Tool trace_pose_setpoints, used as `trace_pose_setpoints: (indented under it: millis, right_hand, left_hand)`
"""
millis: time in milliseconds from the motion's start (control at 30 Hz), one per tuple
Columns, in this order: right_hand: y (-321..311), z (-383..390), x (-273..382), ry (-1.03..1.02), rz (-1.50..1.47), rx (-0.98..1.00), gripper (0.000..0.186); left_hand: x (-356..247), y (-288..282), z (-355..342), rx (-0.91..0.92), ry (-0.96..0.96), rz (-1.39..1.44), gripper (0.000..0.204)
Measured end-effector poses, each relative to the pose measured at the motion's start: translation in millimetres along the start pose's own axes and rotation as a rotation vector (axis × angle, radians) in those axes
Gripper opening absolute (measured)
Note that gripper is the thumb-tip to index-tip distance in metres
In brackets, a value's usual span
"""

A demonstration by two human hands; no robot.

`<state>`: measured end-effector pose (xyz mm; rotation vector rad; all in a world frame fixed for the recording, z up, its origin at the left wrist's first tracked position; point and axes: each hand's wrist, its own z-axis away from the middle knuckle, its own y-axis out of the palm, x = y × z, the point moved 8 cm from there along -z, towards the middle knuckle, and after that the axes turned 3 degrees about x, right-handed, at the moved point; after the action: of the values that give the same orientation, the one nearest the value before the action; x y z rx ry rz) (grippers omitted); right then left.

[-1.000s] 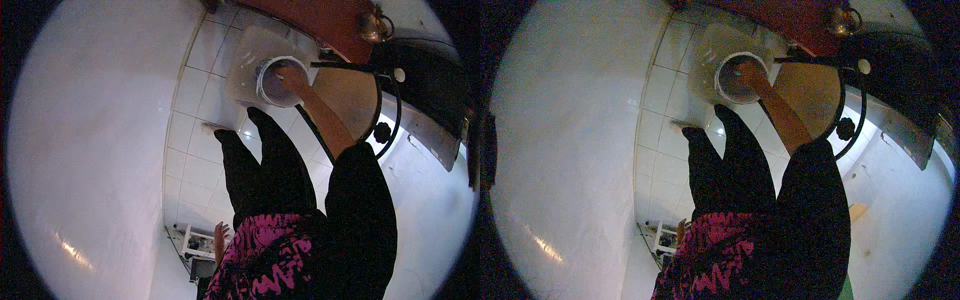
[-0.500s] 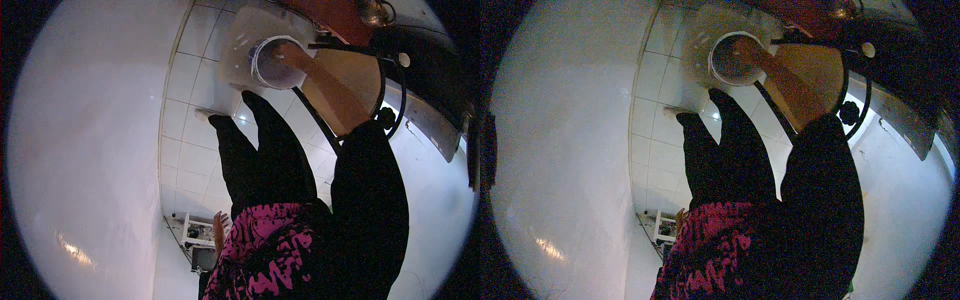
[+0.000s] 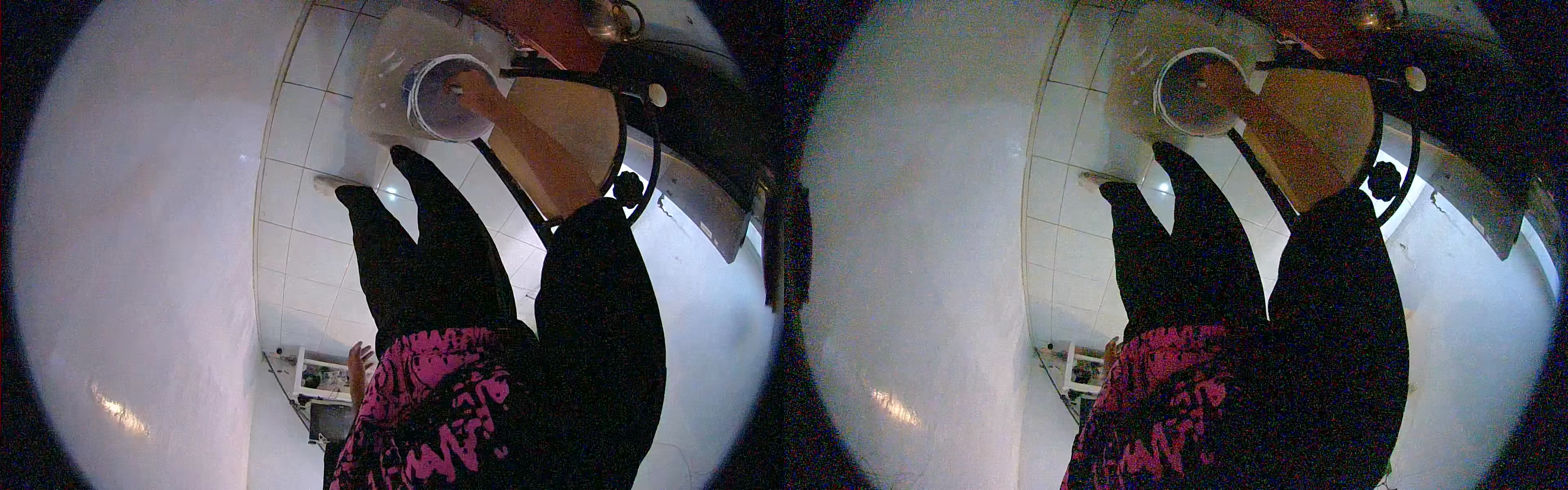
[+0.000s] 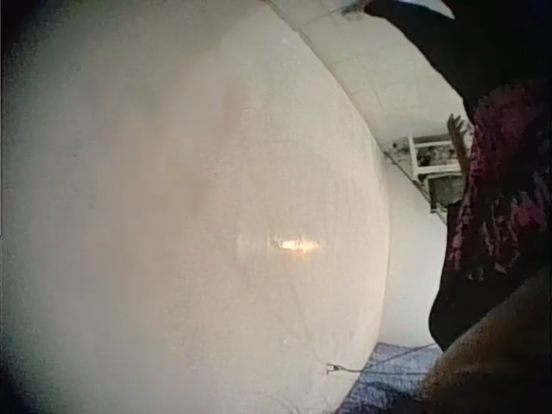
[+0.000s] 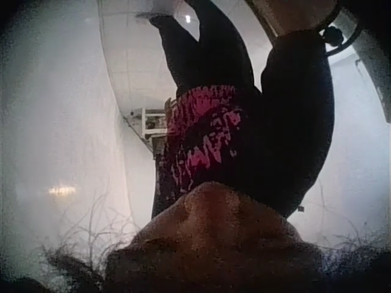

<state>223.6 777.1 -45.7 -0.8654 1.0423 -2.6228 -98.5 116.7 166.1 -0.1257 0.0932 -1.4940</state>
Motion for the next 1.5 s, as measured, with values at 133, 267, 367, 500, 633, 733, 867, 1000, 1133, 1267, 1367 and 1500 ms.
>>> trace_pose_setpoints:
  millis: [133,267,367,500,633,733,867,1000,1133,1267,1367,1500]
  right_hand:
    - [-0.3,10.7,2.5,0.090,-0.114,-0.341,0.023]
    - [25.7,9.4,1.8,0.005,-0.130,-0.334,0.025]
    - [34.2,8.5,-1.4,-0.004,-0.144,-0.327,0.028]
    - [37.5,8.8,0.0,0.007,-0.166,-0.329,0.031]
    - [48.3,6.9,1.1,0.072,-0.182,-0.303,0.034]
    - [51.2,4.4,0.4,0.067,-0.231,-0.362,0.033]
    - [66.5,-8.1,-21.5,0.198,-0.379,-0.274,0.032]
    - [90.7,-19.3,-57.4,0.483,-0.671,-0.192,0.031]
    - [102.7,-40.2,-24.4,0.024,0.238,0.165,0.030]
    - [55.6,-0.5,-54.6,0.568,-0.615,-0.321,0.023]
    - [25.7,18.6,-14.4,0.256,-0.913,-0.180,0.017]
    - [-35.0,75.2,11.7,0.191,-0.725,-0.585,0.017]
  left_hand:
    - [-1.2,0.1,0.4,-0.030,0.033,0.042,0.061]
    - [17.5,4.3,-6.3,-0.005,-0.003,0.164,0.060]
    - [20.5,7.0,-11.2,0.006,0.011,0.078,0.059]
    - [18.8,13.5,-11.5,0.004,-0.020,0.155,0.059]
    - [14.5,19.2,-13.6,0.021,-0.040,0.265,0.060]
    - [22.1,19.6,-19.8,-0.002,-0.070,0.250,0.061]
    - [34.5,20.6,-31.8,0.024,-0.057,0.264,0.058]
    - [39.7,16.3,-32.5,0.025,-0.046,0.234,0.058]
    - [29.4,8.1,-28.3,0.027,-0.021,0.198,0.057]
    - [19.8,2.0,-27.9,0.017,0.004,0.188,0.057]
    - [15.9,1.6,-31.3,0.007,0.026,0.196,0.056]
    - [10.6,4.3,-38.3,0.009,0.064,0.202,0.056]
